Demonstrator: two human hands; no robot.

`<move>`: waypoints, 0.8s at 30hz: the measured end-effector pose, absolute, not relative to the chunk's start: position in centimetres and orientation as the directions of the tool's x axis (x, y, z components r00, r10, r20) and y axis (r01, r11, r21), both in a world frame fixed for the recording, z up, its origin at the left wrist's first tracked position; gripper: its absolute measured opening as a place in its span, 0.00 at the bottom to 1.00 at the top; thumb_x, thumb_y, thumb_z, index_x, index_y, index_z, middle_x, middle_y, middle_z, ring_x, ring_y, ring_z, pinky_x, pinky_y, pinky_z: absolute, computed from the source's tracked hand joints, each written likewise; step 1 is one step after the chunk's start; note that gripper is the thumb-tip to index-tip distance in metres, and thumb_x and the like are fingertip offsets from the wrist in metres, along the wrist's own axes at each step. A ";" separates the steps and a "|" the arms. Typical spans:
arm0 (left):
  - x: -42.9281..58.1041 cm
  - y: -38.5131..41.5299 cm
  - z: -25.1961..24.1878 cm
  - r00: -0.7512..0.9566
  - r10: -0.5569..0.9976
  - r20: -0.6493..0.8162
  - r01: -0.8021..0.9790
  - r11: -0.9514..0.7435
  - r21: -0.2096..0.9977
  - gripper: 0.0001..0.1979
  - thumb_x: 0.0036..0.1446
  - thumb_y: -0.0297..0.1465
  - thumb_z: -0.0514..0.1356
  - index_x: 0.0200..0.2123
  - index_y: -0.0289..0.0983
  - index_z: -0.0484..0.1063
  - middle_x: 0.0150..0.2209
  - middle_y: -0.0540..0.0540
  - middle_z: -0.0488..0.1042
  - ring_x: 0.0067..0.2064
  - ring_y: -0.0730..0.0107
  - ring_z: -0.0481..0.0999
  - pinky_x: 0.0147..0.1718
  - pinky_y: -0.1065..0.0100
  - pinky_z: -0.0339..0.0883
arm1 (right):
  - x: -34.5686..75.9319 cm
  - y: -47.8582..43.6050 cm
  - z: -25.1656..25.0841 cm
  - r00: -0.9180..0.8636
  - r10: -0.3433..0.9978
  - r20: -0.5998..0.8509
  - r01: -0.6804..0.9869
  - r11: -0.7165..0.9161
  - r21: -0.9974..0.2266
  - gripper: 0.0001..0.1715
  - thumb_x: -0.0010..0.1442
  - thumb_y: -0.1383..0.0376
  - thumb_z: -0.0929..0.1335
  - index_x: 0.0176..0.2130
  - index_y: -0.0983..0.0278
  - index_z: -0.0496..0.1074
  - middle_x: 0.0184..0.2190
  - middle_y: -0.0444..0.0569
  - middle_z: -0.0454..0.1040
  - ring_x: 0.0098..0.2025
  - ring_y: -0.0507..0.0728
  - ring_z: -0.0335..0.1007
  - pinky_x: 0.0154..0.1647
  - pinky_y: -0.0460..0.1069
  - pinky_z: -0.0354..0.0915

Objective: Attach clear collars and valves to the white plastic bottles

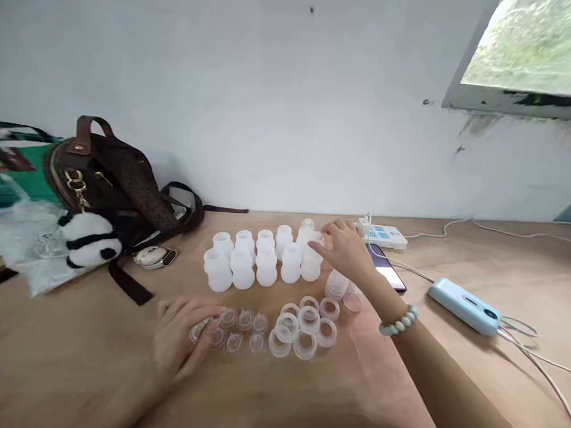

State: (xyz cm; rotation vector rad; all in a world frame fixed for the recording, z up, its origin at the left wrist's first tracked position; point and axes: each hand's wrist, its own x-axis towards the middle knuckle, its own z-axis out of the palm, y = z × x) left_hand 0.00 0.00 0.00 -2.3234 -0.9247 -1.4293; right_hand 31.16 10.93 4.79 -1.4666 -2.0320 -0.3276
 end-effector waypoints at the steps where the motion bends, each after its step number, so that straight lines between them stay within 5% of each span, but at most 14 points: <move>1: 0.1 -0.1 0.1 0.313 0.399 0.862 0.645 -0.756 0.116 0.10 0.62 0.20 0.53 0.42 0.37 0.69 0.34 0.47 0.79 0.35 0.66 0.74 0.37 0.63 0.56 | 31.2 11.0 4.7 -0.216 0.776 0.592 0.926 0.356 -0.129 0.17 0.61 0.52 0.69 0.36 0.64 0.75 0.38 0.55 0.77 0.45 0.68 0.69 0.47 0.62 0.59; 5: 0.5 -0.5 0.3 0.305 0.439 0.845 0.656 -0.740 0.148 0.10 0.62 0.20 0.53 0.42 0.38 0.69 0.34 0.47 0.78 0.35 0.65 0.74 0.38 0.62 0.57 | 31.8 9.7 6.5 -0.160 0.722 0.673 0.919 0.357 -0.165 0.18 0.60 0.50 0.69 0.34 0.62 0.74 0.37 0.54 0.75 0.44 0.66 0.69 0.48 0.62 0.59; 8: 0.4 -0.5 0.2 0.294 0.442 0.847 0.631 -0.756 0.176 0.10 0.62 0.21 0.54 0.45 0.38 0.69 0.39 0.44 0.76 0.38 0.63 0.74 0.40 0.62 0.60 | 32.2 6.5 9.7 0.031 0.590 0.806 0.856 0.401 -0.327 0.18 0.56 0.49 0.72 0.31 0.61 0.74 0.32 0.50 0.71 0.38 0.63 0.68 0.43 0.58 0.62; 11: 0.4 -0.4 0.0 0.305 0.450 0.839 0.510 -0.821 0.255 0.18 0.65 0.28 0.56 0.58 0.36 0.62 0.51 0.37 0.71 0.51 0.55 0.72 0.48 0.57 0.64 | 30.8 2.9 11.3 0.191 0.667 0.720 0.628 0.481 -0.612 0.12 0.57 0.54 0.72 0.31 0.59 0.73 0.27 0.45 0.70 0.32 0.58 0.67 0.35 0.53 0.63; 15: 1.1 -0.4 -0.6 0.379 0.478 0.792 0.310 -0.872 0.379 0.41 0.63 0.50 0.58 0.69 0.37 0.45 0.61 0.30 0.62 0.60 0.44 0.66 0.52 0.50 0.67 | 26.2 -0.1 8.8 0.032 0.866 0.500 0.278 0.473 -0.836 0.10 0.58 0.59 0.71 0.28 0.61 0.70 0.24 0.44 0.71 0.28 0.54 0.67 0.28 0.48 0.62; 24: 2.3 -1.4 -1.0 0.507 0.641 0.576 0.394 -0.767 0.507 0.34 0.60 0.31 0.58 0.66 0.45 0.48 0.53 0.40 0.71 0.47 0.54 0.75 0.44 0.57 0.73 | 22.9 -1.2 5.5 -0.101 0.962 0.253 0.170 0.268 -0.948 0.18 0.53 0.60 0.72 0.26 0.60 0.59 0.22 0.37 0.58 0.23 0.49 0.54 0.21 0.44 0.55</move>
